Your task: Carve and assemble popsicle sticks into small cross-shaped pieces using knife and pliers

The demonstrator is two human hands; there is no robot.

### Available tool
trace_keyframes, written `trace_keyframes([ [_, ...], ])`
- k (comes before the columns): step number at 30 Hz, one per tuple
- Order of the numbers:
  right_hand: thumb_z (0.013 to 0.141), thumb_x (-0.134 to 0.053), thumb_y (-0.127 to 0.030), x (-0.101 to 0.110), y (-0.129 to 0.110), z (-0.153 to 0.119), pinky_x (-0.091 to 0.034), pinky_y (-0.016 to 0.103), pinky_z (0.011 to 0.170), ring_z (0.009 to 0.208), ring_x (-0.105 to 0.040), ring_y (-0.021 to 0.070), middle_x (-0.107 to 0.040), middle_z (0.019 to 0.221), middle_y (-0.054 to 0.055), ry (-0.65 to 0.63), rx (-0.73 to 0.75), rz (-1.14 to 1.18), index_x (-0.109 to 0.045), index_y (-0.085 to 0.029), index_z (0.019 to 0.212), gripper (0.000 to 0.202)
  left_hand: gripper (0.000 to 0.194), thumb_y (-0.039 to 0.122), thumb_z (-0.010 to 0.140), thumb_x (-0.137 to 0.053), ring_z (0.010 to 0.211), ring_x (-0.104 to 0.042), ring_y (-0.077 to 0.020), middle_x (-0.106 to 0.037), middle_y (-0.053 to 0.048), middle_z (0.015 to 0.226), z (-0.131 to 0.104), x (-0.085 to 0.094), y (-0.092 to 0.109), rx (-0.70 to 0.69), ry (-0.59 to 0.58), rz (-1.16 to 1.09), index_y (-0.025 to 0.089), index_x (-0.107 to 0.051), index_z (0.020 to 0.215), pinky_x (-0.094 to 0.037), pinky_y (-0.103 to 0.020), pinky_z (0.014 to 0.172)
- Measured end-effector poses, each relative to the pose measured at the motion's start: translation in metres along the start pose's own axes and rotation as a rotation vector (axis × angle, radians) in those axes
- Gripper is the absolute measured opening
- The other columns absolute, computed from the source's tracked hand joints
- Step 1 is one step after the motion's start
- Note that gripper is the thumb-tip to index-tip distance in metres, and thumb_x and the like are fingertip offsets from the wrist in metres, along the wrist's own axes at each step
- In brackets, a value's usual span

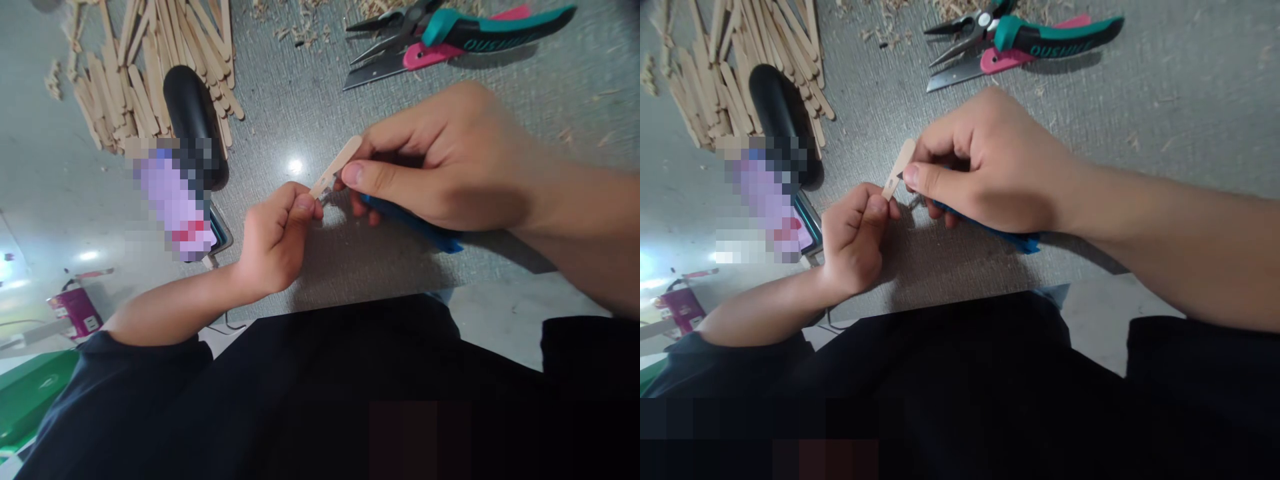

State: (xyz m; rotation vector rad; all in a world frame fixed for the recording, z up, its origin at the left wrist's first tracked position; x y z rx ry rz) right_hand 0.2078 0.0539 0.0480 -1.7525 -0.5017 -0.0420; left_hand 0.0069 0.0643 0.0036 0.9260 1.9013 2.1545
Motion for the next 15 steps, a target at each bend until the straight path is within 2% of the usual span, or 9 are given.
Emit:
trace_keyframes([
  [2,0.110,-0.072,-0.027,0.001,0.002,-0.002,-0.055,0.030,0.066,0.067,-0.075,0.0151,-0.081,0.077,-0.002,0.072,0.020,0.011,-0.083,-0.027,0.105,0.012,0.051,0.060,0.122,-0.052,0.060,-0.058,-0.0141,-0.066,-0.001,0.070,0.001,0.000,0.004,-0.041,-0.021,0.019,0.025,-0.069,0.089,-0.051,-0.032,0.056],
  [3,0.109,-0.075,-0.028,0.002,0.004,-0.003,-0.055,0.030,0.066,0.067,-0.075,0.0154,-0.081,0.076,-0.003,0.117,0.028,0.022,-0.082,-0.028,0.117,0.011,0.049,0.056,0.123,-0.052,0.059,-0.057,-0.0138,-0.066,-0.001,0.069,0.002,0.001,0.006,-0.063,-0.025,0.019,0.025,-0.068,0.088,-0.050,-0.031,0.056],
  [4,0.108,-0.078,-0.029,0.002,0.005,-0.003,-0.055,0.030,0.067,0.066,-0.076,0.0157,-0.080,0.075,-0.004,0.159,0.035,0.032,-0.081,-0.029,0.126,0.017,0.047,0.052,0.123,-0.053,0.060,-0.057,-0.0133,-0.066,0.000,0.070,0.003,0.001,0.008,-0.084,-0.027,0.012,0.024,-0.068,0.088,-0.050,-0.031,0.056],
  [5,0.108,-0.079,-0.029,0.003,0.007,-0.004,-0.055,0.030,0.067,0.065,-0.076,0.0157,-0.079,0.074,-0.005,0.187,0.041,0.037,-0.080,-0.030,0.127,0.020,0.045,0.049,0.123,-0.054,0.060,-0.058,-0.0127,-0.067,0.000,0.071,0.003,0.001,0.009,-0.102,-0.027,0.000,0.024,-0.069,0.088,-0.050,-0.030,0.056],
  [7,0.107,-0.080,-0.026,0.001,0.008,-0.002,-0.056,0.030,0.067,0.064,-0.075,0.0150,-0.078,0.074,-0.005,0.192,0.044,0.041,-0.080,-0.030,0.112,0.007,0.044,0.046,0.123,-0.055,0.058,-0.056,-0.0116,-0.067,0.000,0.071,0.004,0.001,0.010,-0.108,-0.030,-0.021,0.023,-0.070,0.089,-0.048,-0.029,0.055],
  [8,0.106,-0.081,-0.025,0.001,0.008,-0.001,-0.056,0.029,0.065,0.063,-0.074,0.0145,-0.078,0.073,-0.004,0.184,0.035,0.050,-0.079,-0.029,0.101,0.007,0.044,0.047,0.123,-0.055,0.057,-0.055,-0.0114,-0.066,0.001,0.069,0.004,0.001,0.010,-0.102,-0.030,-0.026,0.023,-0.070,0.089,-0.047,-0.029,0.054],
  [10,0.105,-0.082,-0.021,0.000,0.007,0.002,-0.055,0.028,0.060,0.060,-0.073,0.0131,-0.076,0.070,-0.005,0.177,-0.008,0.095,-0.076,-0.028,0.087,0.020,0.047,0.052,0.123,-0.054,0.054,-0.051,-0.0112,-0.061,0.001,0.066,0.003,0.000,0.009,-0.088,-0.033,-0.032,0.023,-0.070,0.089,-0.044,-0.030,0.051],
  [12,0.103,-0.083,-0.016,0.001,0.007,0.006,-0.054,0.025,0.054,0.054,-0.070,0.0114,-0.075,0.066,-0.005,0.180,-0.078,0.148,-0.076,-0.026,0.083,0.024,0.045,0.054,0.122,-0.054,0.052,-0.048,-0.0107,-0.058,0.003,0.065,0.001,-0.001,0.007,-0.080,-0.017,-0.056,0.024,-0.069,0.092,-0.043,-0.030,0.050],
  [15,0.107,-0.077,-0.013,0.002,0.007,0.010,-0.051,0.022,0.046,0.048,-0.068,0.0099,-0.075,0.062,-0.004,0.165,-0.180,0.183,-0.077,-0.024,0.078,0.031,0.034,0.061,0.118,-0.062,0.054,-0.048,-0.0099,-0.058,0.005,0.071,0.000,-0.003,0.003,-0.130,0.034,-0.109,0.028,-0.068,0.115,-0.041,-0.029,0.050],
])
Point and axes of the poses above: each hand's wrist, its own z-axis towards the middle knuckle, its own x-axis out of the back of the hand, y = z × x, the point moved 5 cm from there along z, towards the middle knuckle
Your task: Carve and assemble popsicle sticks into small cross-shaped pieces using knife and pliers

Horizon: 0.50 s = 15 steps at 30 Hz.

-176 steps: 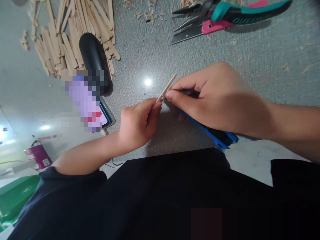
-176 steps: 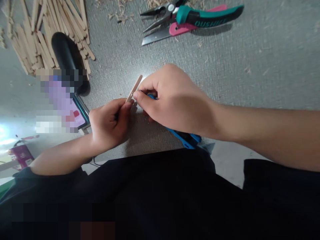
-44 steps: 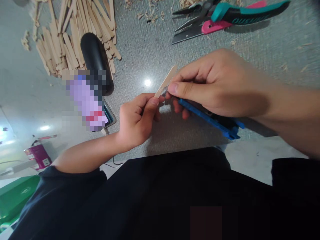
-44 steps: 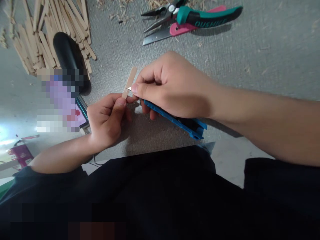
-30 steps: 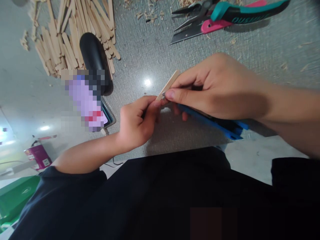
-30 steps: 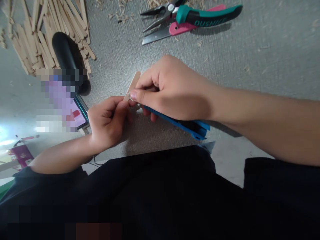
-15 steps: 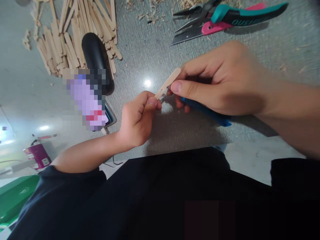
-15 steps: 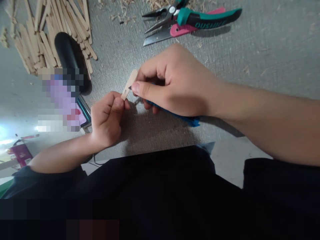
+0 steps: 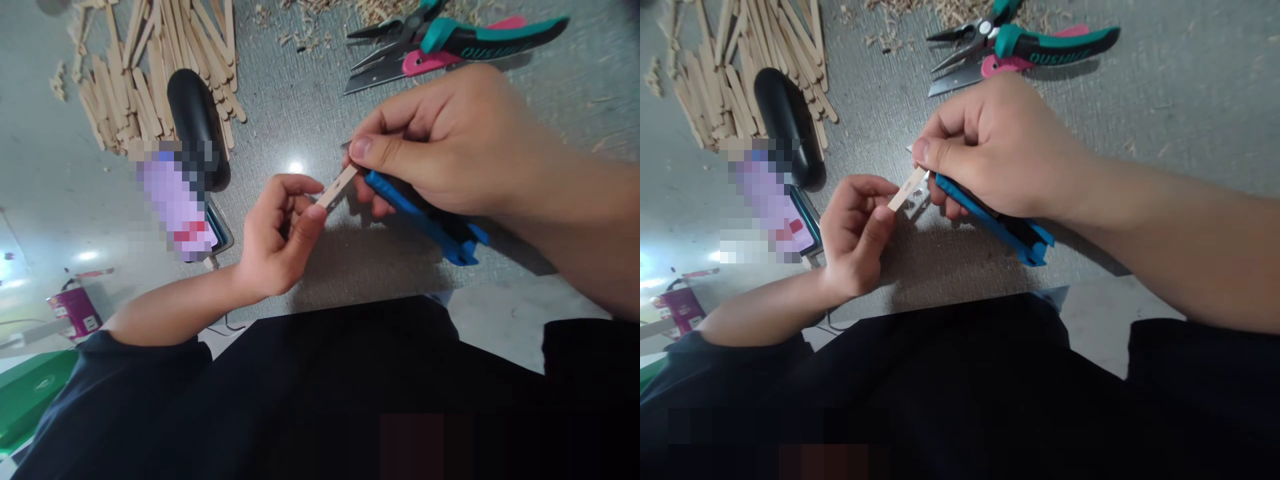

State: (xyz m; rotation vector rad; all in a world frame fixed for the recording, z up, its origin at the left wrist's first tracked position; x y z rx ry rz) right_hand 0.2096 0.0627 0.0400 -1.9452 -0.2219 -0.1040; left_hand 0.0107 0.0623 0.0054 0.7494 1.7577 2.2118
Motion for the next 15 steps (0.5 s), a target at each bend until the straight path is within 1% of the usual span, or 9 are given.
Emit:
trace_keyframes([
  [2,0.111,-0.075,-0.016,0.000,0.003,0.003,-0.052,0.022,0.045,0.046,-0.067,0.0107,-0.075,0.061,-0.003,-0.013,-0.071,0.006,-0.078,-0.023,0.075,0.037,0.042,0.068,0.112,-0.071,0.057,-0.053,-0.0102,-0.064,0.004,0.080,0.000,-0.001,-0.001,-0.104,0.020,0.003,0.031,-0.064,0.131,-0.043,-0.029,0.051],
  [3,0.112,-0.076,-0.021,0.001,0.006,0.004,-0.052,0.022,0.043,0.044,-0.067,0.0112,-0.075,0.060,-0.002,-0.018,-0.102,0.010,-0.078,-0.023,0.074,0.038,0.046,0.068,0.109,-0.076,0.059,-0.058,-0.0108,-0.068,0.002,0.085,0.000,-0.001,-0.001,-0.162,0.032,0.018,0.032,-0.064,0.135,-0.046,-0.029,0.053],
  [4,0.111,-0.080,-0.027,0.001,0.008,0.006,-0.051,0.022,0.042,0.043,-0.066,0.0115,-0.074,0.059,-0.002,-0.021,-0.121,0.017,-0.078,-0.022,0.072,0.040,0.045,0.065,0.106,-0.081,0.062,-0.062,-0.0116,-0.072,0.001,0.089,0.000,0.000,-0.001,-0.225,0.051,0.023,0.033,-0.065,0.135,-0.049,-0.029,0.055],
  [6,0.109,-0.086,-0.044,0.002,0.013,0.008,-0.050,0.021,0.039,0.042,-0.064,0.0110,-0.073,0.058,-0.001,-0.044,-0.119,0.045,-0.079,-0.021,0.071,0.045,0.035,0.053,0.104,-0.088,0.068,-0.069,-0.0142,-0.076,-0.001,0.094,0.000,0.003,0.002,-0.321,0.085,0.032,0.033,-0.071,0.128,-0.056,-0.031,0.060],
  [9,0.102,-0.089,-0.065,0.000,0.017,0.010,-0.050,0.021,0.039,0.044,-0.065,0.0104,-0.075,0.061,0.000,-0.111,-0.072,0.107,-0.079,-0.023,0.072,0.053,0.016,0.040,0.105,-0.088,0.071,-0.073,-0.0160,-0.079,-0.003,0.089,0.000,0.005,0.010,-0.407,0.131,0.052,0.031,-0.079,0.115,-0.061,-0.032,0.062],
  [10,0.099,-0.090,-0.069,0.000,0.018,0.010,-0.051,0.021,0.039,0.044,-0.065,0.0109,-0.075,0.062,-0.001,-0.120,-0.062,0.121,-0.079,-0.024,0.073,0.054,0.012,0.038,0.107,-0.086,0.068,-0.072,-0.0143,-0.079,-0.002,0.087,0.000,0.005,0.011,-0.399,0.175,0.040,0.030,-0.080,0.112,-0.060,-0.030,0.060],
  [11,0.097,-0.091,-0.072,0.000,0.018,0.009,-0.053,0.022,0.040,0.045,-0.067,0.0117,-0.076,0.063,-0.001,-0.114,-0.052,0.127,-0.079,-0.025,0.076,0.053,0.012,0.038,0.110,-0.084,0.064,-0.071,-0.0117,-0.078,-0.001,0.083,0.001,0.007,0.012,-0.371,0.230,0.012,0.028,-0.080,0.107,-0.058,-0.027,0.057],
  [13,0.092,-0.094,-0.076,0.001,0.017,0.008,-0.056,0.025,0.040,0.045,-0.068,0.0139,-0.077,0.063,-0.002,-0.085,-0.002,0.119,-0.079,-0.026,0.081,0.053,0.025,0.042,0.114,-0.080,0.055,-0.066,-0.0068,-0.075,0.003,0.075,0.003,0.008,0.007,-0.238,0.343,-0.075,0.024,-0.076,0.096,-0.051,-0.021,0.050],
  [15,0.091,-0.094,-0.076,0.000,0.014,0.006,-0.058,0.027,0.042,0.046,-0.070,0.0156,-0.077,0.063,-0.002,-0.084,0.087,0.085,-0.079,-0.027,0.084,0.052,0.040,0.051,0.113,-0.080,0.048,-0.060,-0.0047,-0.071,0.006,0.068,0.005,0.008,-0.001,-0.086,0.436,-0.172,0.023,-0.068,0.087,-0.045,-0.018,0.045],
])
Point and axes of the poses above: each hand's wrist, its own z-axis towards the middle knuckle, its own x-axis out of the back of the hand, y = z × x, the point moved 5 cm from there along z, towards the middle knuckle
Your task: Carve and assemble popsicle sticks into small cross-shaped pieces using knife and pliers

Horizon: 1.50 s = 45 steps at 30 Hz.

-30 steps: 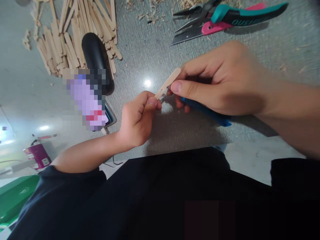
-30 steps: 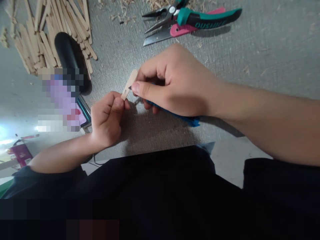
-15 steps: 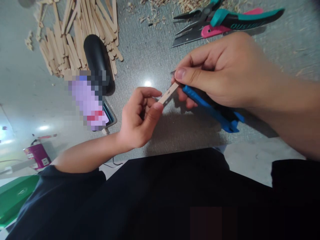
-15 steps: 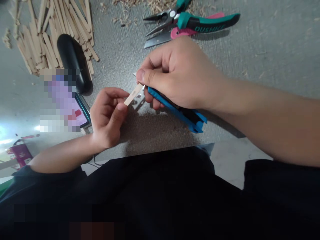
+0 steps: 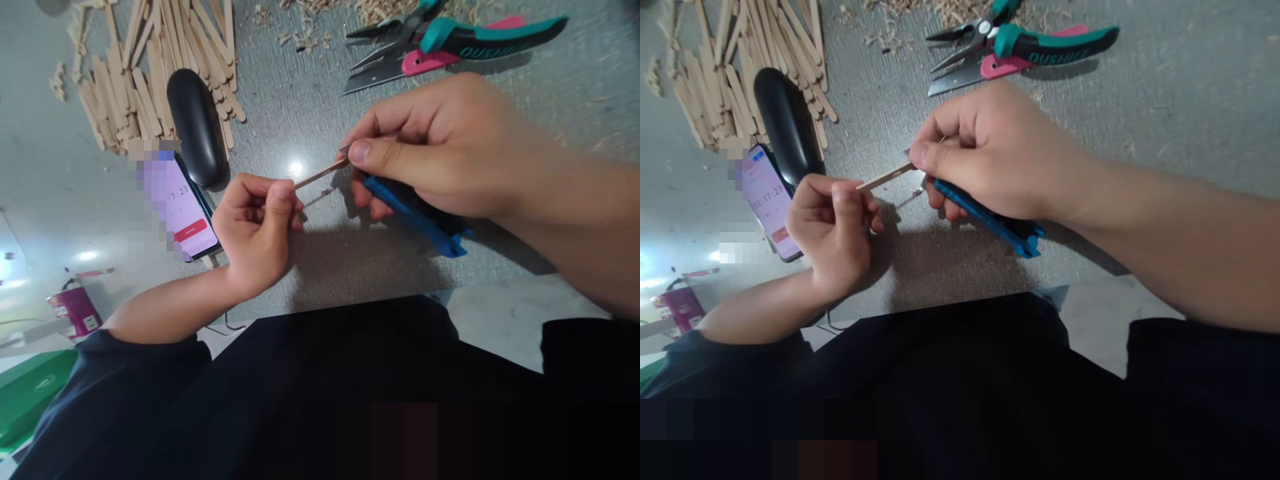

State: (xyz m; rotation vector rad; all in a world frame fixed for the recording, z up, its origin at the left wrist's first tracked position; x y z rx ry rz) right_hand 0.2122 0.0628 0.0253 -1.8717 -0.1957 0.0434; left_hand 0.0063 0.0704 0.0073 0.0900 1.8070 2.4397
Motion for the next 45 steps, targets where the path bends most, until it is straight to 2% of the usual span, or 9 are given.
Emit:
trace_keyframes([
  [5,0.106,-0.087,-0.053,-0.002,-0.004,-0.004,-0.057,0.029,0.050,0.052,-0.071,0.0145,-0.079,0.067,-0.005,-0.010,0.142,-0.165,-0.080,-0.028,0.081,0.036,0.056,0.065,0.103,-0.087,0.040,-0.052,-0.0042,-0.064,0.008,0.060,0.004,0.001,-0.011,0.193,0.113,-0.075,0.023,-0.057,0.079,-0.037,-0.018,0.038],
  [13,0.108,-0.088,-0.037,-0.004,-0.003,-0.008,-0.055,0.033,0.051,0.054,-0.071,0.0169,-0.078,0.068,-0.002,-0.002,0.126,-0.113,-0.079,-0.026,0.081,0.030,0.056,0.066,0.114,-0.071,0.040,-0.047,-0.0050,-0.054,0.008,0.056,0.004,0.000,-0.010,0.188,0.094,-0.234,0.023,-0.060,0.080,-0.036,-0.019,0.039],
  [18,0.109,-0.087,-0.033,-0.010,-0.002,-0.010,-0.056,0.031,0.054,0.056,-0.072,0.0143,-0.078,0.070,-0.002,0.038,0.156,-0.037,-0.079,-0.023,0.084,0.027,0.031,0.050,0.101,-0.091,0.052,-0.059,-0.0066,-0.069,0.006,0.076,0.002,0.002,-0.015,0.189,-0.038,-0.201,0.026,-0.073,0.105,-0.050,-0.019,0.049],
  [22,0.109,-0.077,-0.019,-0.010,-0.002,-0.011,-0.048,0.029,0.054,0.056,-0.068,0.0117,-0.076,0.068,-0.006,0.047,0.219,-0.173,-0.078,-0.025,0.085,0.025,0.032,0.052,0.104,-0.088,0.056,-0.065,-0.0073,-0.076,0.003,0.079,0.000,0.003,-0.011,0.156,-0.043,-0.202,0.023,-0.076,0.097,-0.053,-0.019,0.051],
  [27,0.108,-0.079,-0.027,0.001,-0.007,-0.011,-0.045,0.033,0.065,0.069,-0.066,0.0152,-0.076,0.076,-0.006,0.103,0.355,-0.522,-0.082,-0.029,0.091,0.017,0.037,0.050,0.107,-0.086,0.051,-0.059,-0.0057,-0.070,0.006,0.071,0.001,0.002,-0.008,0.169,-0.045,-0.029,0.023,-0.067,0.092,-0.047,-0.019,0.048],
  [34,0.110,-0.078,-0.038,0.010,-0.006,-0.007,-0.044,0.038,0.072,0.066,-0.060,0.0142,-0.068,0.071,-0.007,0.081,0.512,-0.711,-0.083,-0.032,0.097,0.015,0.024,0.041,0.109,-0.082,0.053,-0.060,-0.0065,-0.076,0.002,0.073,0.000,-0.003,-0.005,0.259,-0.261,0.120,0.019,-0.078,0.103,-0.045,-0.019,0.048],
  [40,0.115,-0.065,-0.057,0.041,-0.014,0.002,-0.054,0.049,0.087,0.089,-0.074,0.0273,-0.074,0.087,0.001,0.348,0.336,-1.021,-0.080,-0.033,0.121,0.029,0.023,0.040,0.108,-0.083,0.050,-0.062,-0.0075,-0.079,0.001,0.074,-0.002,-0.004,-0.005,0.395,-0.235,0.087,0.019,-0.075,0.103,-0.048,-0.020,0.047],
  [43,0.114,-0.062,-0.057,0.044,-0.014,0.007,-0.054,0.054,0.088,0.096,-0.076,0.0358,-0.075,0.091,0.007,0.391,0.273,-1.142,-0.076,-0.030,0.113,0.031,0.022,0.037,0.105,-0.085,0.048,-0.064,-0.0076,-0.080,0.001,0.073,-0.002,-0.005,-0.004,0.444,-0.213,0.045,0.018,-0.075,0.104,-0.051,-0.019,0.047],
  [45,0.113,-0.062,-0.050,0.039,-0.009,0.014,-0.057,0.059,0.092,0.104,-0.078,0.0404,-0.082,0.106,0.011,0.351,0.292,-1.121,-0.074,-0.028,0.105,0.026,0.021,0.035,0.104,-0.085,0.049,-0.065,-0.0076,-0.082,0.000,0.075,-0.003,-0.005,-0.004,0.464,-0.203,0.031,0.016,-0.076,0.107,-0.054,-0.020,0.048],
])
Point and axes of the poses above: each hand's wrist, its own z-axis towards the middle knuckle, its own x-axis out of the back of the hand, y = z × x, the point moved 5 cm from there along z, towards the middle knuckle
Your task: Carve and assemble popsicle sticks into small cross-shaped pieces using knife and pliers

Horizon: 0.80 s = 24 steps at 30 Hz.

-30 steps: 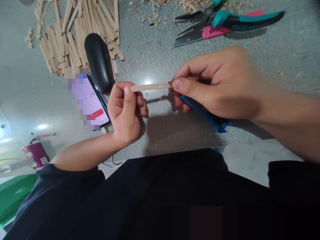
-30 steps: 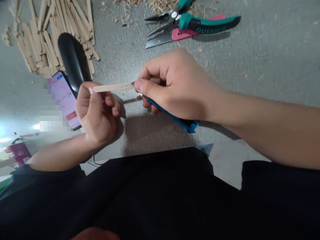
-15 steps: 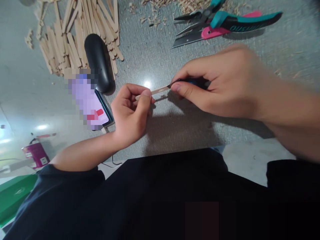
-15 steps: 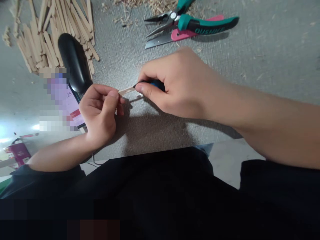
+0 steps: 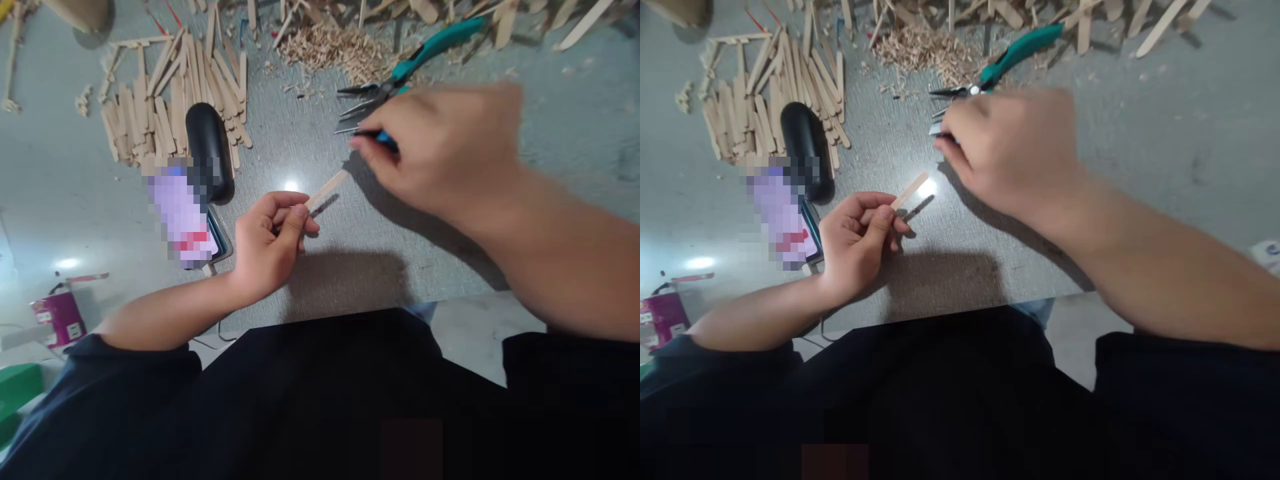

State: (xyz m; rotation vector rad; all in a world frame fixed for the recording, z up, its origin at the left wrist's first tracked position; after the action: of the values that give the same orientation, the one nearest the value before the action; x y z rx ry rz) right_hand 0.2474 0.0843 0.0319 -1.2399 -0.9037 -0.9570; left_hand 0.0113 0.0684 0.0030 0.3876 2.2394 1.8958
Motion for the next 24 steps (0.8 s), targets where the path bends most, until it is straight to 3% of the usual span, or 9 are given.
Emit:
trace_keyframes([
  [2,0.109,-0.067,-0.040,-0.013,-0.003,0.003,-0.060,0.061,0.097,0.119,-0.077,0.0430,-0.083,0.125,0.013,-0.005,0.044,0.000,-0.073,-0.028,0.103,0.015,0.022,0.035,0.104,-0.084,0.049,-0.065,-0.0077,-0.084,-0.001,0.077,-0.001,0.000,0.000,0.003,0.001,-0.009,0.016,-0.076,0.111,-0.056,-0.020,0.049],
  [4,0.105,-0.071,-0.029,-0.025,-0.005,0.005,-0.061,0.064,0.106,0.127,-0.075,0.0415,-0.082,0.127,0.012,0.006,0.078,0.076,-0.071,-0.031,0.100,0.005,0.021,0.034,0.105,-0.081,0.050,-0.065,-0.0076,-0.084,-0.001,0.078,-0.001,0.001,-0.001,-0.002,-0.001,-0.008,0.015,-0.077,0.112,-0.057,-0.020,0.050],
  [7,0.102,-0.078,-0.029,-0.035,-0.004,0.009,-0.062,0.063,0.110,0.122,-0.075,0.0383,-0.081,0.124,0.011,0.037,0.124,0.226,-0.069,-0.033,0.098,0.010,0.018,0.032,0.105,-0.080,0.051,-0.065,-0.0069,-0.083,-0.001,0.076,0.000,0.001,-0.002,-0.012,-0.002,-0.011,0.015,-0.077,0.109,-0.056,-0.018,0.052],
  [9,0.095,-0.086,-0.032,-0.031,-0.001,0.012,-0.063,0.062,0.107,0.116,-0.076,0.0377,-0.081,0.119,0.010,0.080,0.170,0.314,-0.067,-0.033,0.093,0.019,0.015,0.031,0.104,-0.079,0.051,-0.064,-0.0065,-0.081,-0.001,0.074,0.000,0.001,-0.002,-0.011,-0.004,-0.025,0.016,-0.075,0.105,-0.055,-0.018,0.052],
  [11,0.098,-0.084,-0.033,-0.018,0.010,0.016,-0.062,0.059,0.101,0.109,-0.076,0.0350,-0.081,0.112,0.010,0.137,0.177,0.357,-0.067,-0.032,0.090,0.018,0.014,0.030,0.104,-0.077,0.050,-0.063,-0.0064,-0.078,0.001,0.071,0.001,0.000,-0.003,0.003,-0.004,-0.047,0.018,-0.071,0.100,-0.053,-0.017,0.050],
  [13,0.104,-0.076,-0.032,-0.003,0.030,0.022,-0.060,0.056,0.095,0.101,-0.074,0.0315,-0.079,0.102,0.008,0.182,0.117,0.341,-0.069,-0.032,0.090,0.015,0.015,0.030,0.106,-0.074,0.049,-0.060,-0.0065,-0.074,0.002,0.067,0.002,-0.001,-0.004,0.017,-0.003,-0.076,0.021,-0.065,0.096,-0.050,-0.017,0.048],
  [15,0.099,-0.079,-0.028,0.009,0.053,0.031,-0.058,0.053,0.091,0.102,-0.071,0.0308,-0.080,0.108,0.010,0.193,0.088,0.255,-0.075,-0.032,0.097,0.005,0.019,0.032,0.109,-0.071,0.046,-0.056,-0.0065,-0.069,0.005,0.062,0.002,-0.001,-0.005,0.026,-0.008,-0.102,0.024,-0.059,0.096,-0.047,-0.017,0.046],
  [19,0.089,-0.097,-0.036,0.011,0.086,0.043,-0.052,0.055,0.111,0.123,-0.068,0.0364,-0.079,0.130,0.018,0.040,0.115,0.032,-0.084,-0.027,0.124,0.039,0.029,0.045,0.113,-0.068,0.043,-0.048,-0.0079,-0.055,0.011,0.053,0.003,-0.002,-0.011,0.036,-0.043,-0.160,0.028,-0.049,0.098,-0.042,-0.019,0.044],
  [24,0.089,-0.103,-0.049,0.006,0.087,0.040,-0.038,0.064,0.119,0.150,-0.059,0.0453,-0.072,0.159,0.022,-0.016,0.068,-0.153,-0.080,-0.027,0.147,0.066,0.036,0.052,0.112,-0.070,0.044,-0.042,-0.0080,-0.049,0.012,0.054,0.004,-0.003,-0.012,-0.006,-0.090,-0.173,0.028,-0.047,0.096,-0.036,-0.020,0.044],
])
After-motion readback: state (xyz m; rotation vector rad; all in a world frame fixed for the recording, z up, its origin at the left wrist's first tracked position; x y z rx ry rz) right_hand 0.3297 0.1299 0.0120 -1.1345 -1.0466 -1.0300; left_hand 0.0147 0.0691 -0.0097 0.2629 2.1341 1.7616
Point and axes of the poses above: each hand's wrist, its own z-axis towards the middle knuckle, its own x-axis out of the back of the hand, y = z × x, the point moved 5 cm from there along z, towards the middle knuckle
